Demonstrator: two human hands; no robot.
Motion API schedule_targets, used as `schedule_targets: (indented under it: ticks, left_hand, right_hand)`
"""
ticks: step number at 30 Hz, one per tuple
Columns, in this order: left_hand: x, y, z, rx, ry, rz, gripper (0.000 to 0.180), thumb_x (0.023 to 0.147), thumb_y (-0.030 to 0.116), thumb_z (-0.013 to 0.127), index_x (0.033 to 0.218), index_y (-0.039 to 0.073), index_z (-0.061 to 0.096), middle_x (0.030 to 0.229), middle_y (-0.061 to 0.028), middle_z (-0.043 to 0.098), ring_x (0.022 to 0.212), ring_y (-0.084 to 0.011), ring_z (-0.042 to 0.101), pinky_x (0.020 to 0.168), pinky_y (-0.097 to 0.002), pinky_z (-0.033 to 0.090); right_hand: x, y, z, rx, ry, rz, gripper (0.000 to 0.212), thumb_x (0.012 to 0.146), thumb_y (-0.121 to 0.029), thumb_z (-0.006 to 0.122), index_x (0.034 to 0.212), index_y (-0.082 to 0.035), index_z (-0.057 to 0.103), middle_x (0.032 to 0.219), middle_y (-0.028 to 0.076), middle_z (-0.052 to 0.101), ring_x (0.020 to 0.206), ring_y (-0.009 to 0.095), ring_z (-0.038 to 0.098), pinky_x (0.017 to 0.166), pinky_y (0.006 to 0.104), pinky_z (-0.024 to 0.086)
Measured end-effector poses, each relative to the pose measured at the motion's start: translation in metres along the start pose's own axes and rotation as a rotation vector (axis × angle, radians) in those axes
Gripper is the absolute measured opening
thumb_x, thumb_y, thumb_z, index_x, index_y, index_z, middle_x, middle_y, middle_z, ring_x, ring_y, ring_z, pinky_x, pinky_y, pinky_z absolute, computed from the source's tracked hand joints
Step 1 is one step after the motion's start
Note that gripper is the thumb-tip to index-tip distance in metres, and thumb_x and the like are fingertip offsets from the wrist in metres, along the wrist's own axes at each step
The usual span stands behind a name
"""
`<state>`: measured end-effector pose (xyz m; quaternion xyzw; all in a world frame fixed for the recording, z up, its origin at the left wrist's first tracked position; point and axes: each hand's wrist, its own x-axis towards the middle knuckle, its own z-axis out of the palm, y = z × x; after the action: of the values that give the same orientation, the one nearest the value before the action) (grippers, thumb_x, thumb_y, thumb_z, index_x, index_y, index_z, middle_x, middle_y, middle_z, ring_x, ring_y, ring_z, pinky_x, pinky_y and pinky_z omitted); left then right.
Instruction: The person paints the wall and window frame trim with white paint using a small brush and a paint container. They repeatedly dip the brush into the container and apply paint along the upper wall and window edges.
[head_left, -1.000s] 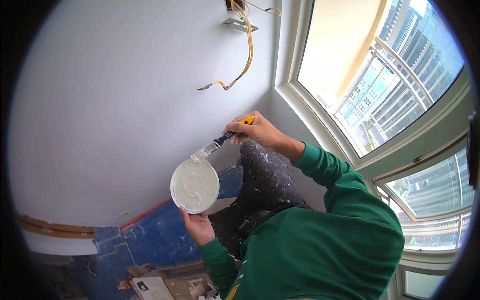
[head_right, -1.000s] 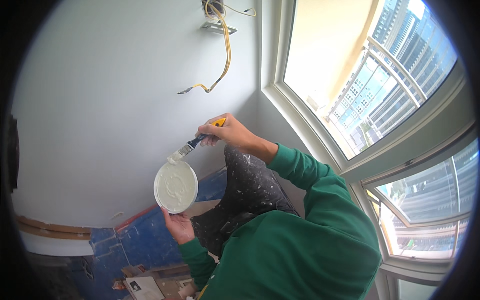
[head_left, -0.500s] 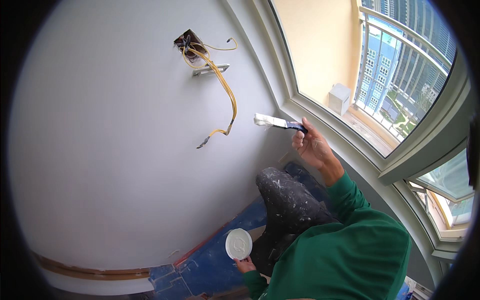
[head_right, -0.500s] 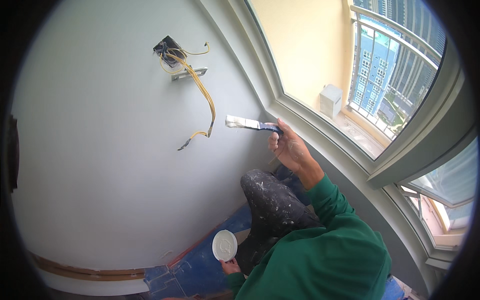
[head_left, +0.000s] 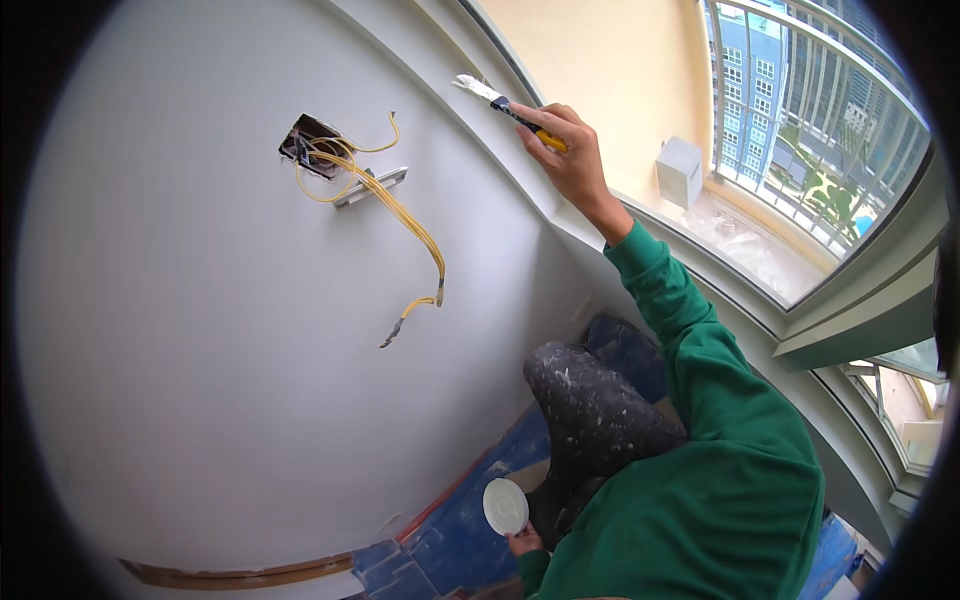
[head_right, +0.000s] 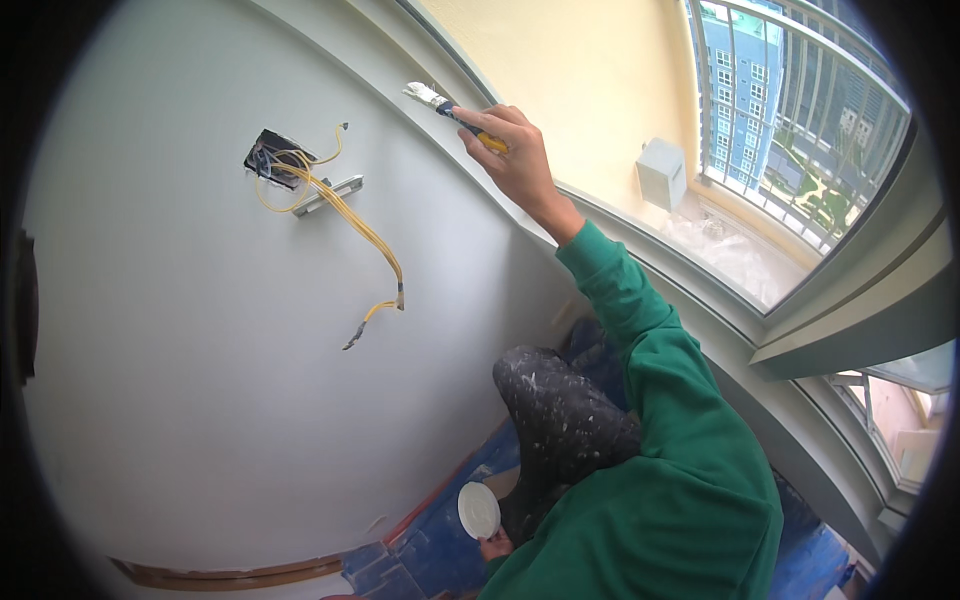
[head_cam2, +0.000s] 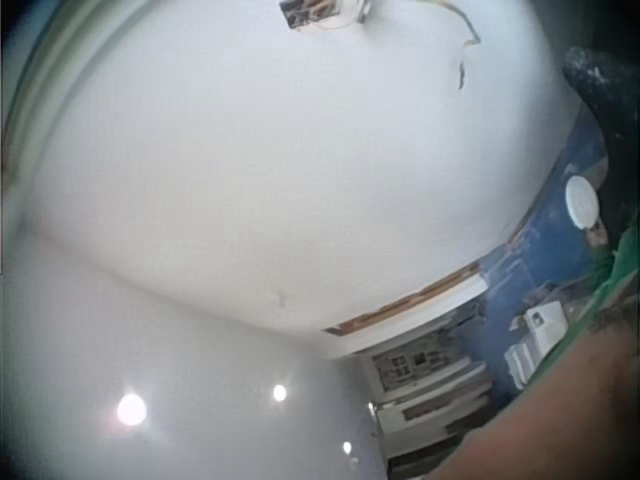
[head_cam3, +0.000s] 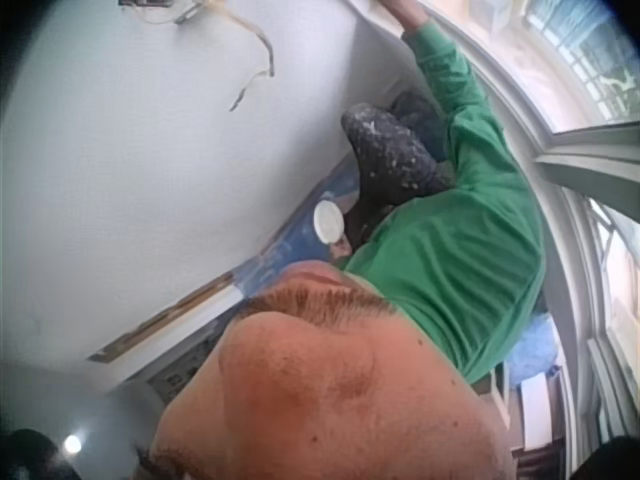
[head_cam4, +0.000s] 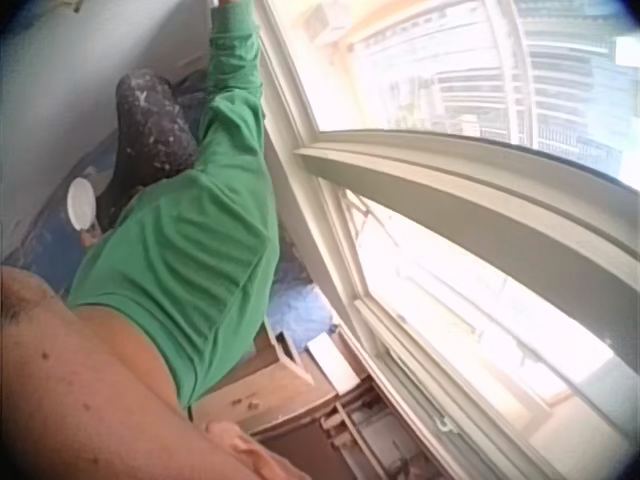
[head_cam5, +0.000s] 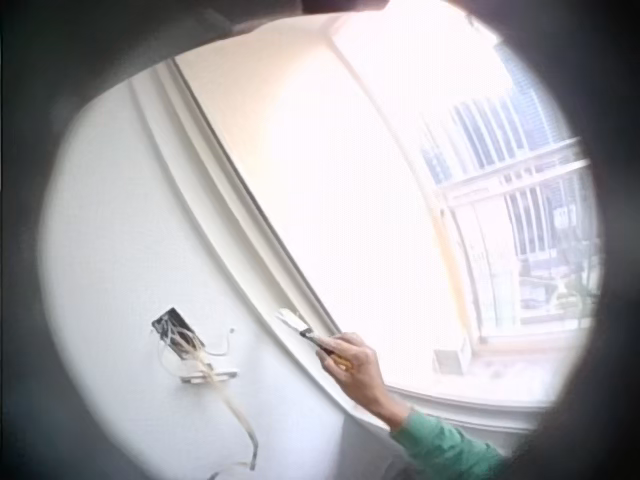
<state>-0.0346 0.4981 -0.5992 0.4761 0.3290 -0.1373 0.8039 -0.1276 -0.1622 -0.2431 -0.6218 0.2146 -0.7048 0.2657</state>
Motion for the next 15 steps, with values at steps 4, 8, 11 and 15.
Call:
schedule_targets:
  ticks: [4, 8, 11, 15]
  left_hand:
    - [0.001, 0.001, -0.007, 0.104, -0.032, 0.063, 0.050, 0.103, 0.041, 0.033, 0.130, 0.001, 0.047, 0.129, -0.0169, 0.055, 0.120, -0.0320, 0.053, 0.105, -0.0448, 0.044]
    - [-0.009, 0.001, 0.007, 0.066, 0.017, 0.037, 0.049, 0.103, 0.040, 0.034, 0.131, 0.001, 0.047, 0.130, -0.0165, 0.055, 0.121, -0.0316, 0.052, 0.106, -0.0442, 0.044]
    - [-0.009, 0.001, 0.003, 0.120, -0.023, 0.073, 0.050, 0.103, 0.040, 0.034, 0.132, 0.001, 0.046, 0.131, -0.0166, 0.054, 0.122, -0.0313, 0.052, 0.107, -0.0438, 0.043]
    - [-0.008, -0.001, 0.000, 0.121, -0.038, 0.079, 0.050, 0.103, 0.040, 0.034, 0.134, 0.001, 0.043, 0.133, -0.0168, 0.052, 0.124, -0.0309, 0.050, 0.108, -0.0429, 0.041]
  right_hand:
    - [0.013, 0.012, 0.010, -0.057, 0.011, -0.130, 0.027, 0.083, -0.008, 0.070, 0.110, -0.012, 0.071, 0.084, 0.007, 0.063, 0.076, 0.019, 0.056, 0.068, 0.0317, 0.050]
    - [0.014, 0.022, 0.013, -0.077, -0.015, -0.179, 0.032, 0.083, -0.005, 0.070, 0.114, -0.013, 0.071, 0.090, 0.010, 0.063, 0.075, 0.021, 0.060, 0.068, 0.0310, 0.053]
    - [-0.002, 0.038, 0.016, -0.102, -0.049, -0.116, 0.029, 0.083, -0.006, 0.069, 0.111, -0.012, 0.071, 0.088, 0.009, 0.063, 0.076, 0.022, 0.059, 0.070, 0.0328, 0.052]
    - [-0.054, 0.067, 0.006, -0.167, -0.141, 0.069, 0.025, 0.083, -0.009, 0.068, 0.108, -0.011, 0.071, 0.085, 0.009, 0.062, 0.079, 0.025, 0.059, 0.074, 0.0366, 0.051]
